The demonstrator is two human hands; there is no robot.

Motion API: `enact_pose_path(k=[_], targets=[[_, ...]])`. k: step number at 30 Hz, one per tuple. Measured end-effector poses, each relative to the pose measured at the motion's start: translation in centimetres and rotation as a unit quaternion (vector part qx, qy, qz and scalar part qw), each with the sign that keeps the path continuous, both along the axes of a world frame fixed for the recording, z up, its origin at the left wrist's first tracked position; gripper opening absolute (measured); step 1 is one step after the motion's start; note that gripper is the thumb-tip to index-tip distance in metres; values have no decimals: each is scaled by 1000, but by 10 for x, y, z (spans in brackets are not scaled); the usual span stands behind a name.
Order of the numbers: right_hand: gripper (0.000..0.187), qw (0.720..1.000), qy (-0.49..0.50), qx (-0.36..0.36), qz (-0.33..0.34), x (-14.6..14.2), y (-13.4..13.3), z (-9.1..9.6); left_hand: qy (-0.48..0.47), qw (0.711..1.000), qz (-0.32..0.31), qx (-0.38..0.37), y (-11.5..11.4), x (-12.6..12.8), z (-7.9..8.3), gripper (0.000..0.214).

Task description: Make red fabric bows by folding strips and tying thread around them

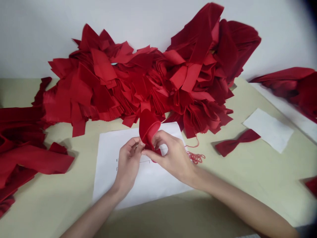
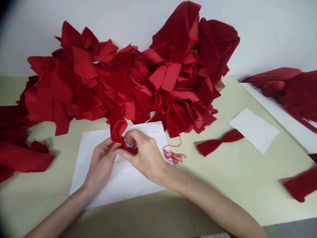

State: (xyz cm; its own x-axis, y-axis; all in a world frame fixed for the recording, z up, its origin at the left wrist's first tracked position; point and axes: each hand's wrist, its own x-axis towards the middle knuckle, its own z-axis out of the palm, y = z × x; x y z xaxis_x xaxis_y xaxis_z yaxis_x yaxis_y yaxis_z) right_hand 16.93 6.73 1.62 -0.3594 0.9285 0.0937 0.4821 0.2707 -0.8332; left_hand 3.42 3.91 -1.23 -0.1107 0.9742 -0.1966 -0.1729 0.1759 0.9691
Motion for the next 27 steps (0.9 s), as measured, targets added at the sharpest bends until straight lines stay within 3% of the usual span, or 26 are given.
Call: enact_pose_path(k=[5,8,11,15,19,23,27], targets=[[7,988,115,-102,-20,1,4,-2,70,997,29,15,-4,2,1,16],[10,971,179,-159,-11,3,8,-2,107,993,46,28,-5,0,4,14],[15,958,209,-198,5,7,13,-2,117,992,21,32,-3,-6,7,13],[17,961,192,-198,27,11,15,-2,125,992,-21,28,0,-17,10,11],[14,964,177,-194,45,11,14,-2,148,988,-22,43,1,-22,11,7],[12,958,186,-210,54,9,13,-3,153,988,2,12,-1,-20,9,5],[10,963,178,-203,21,8,12,-3,139,989,47,1,-2,-18,8,7]])
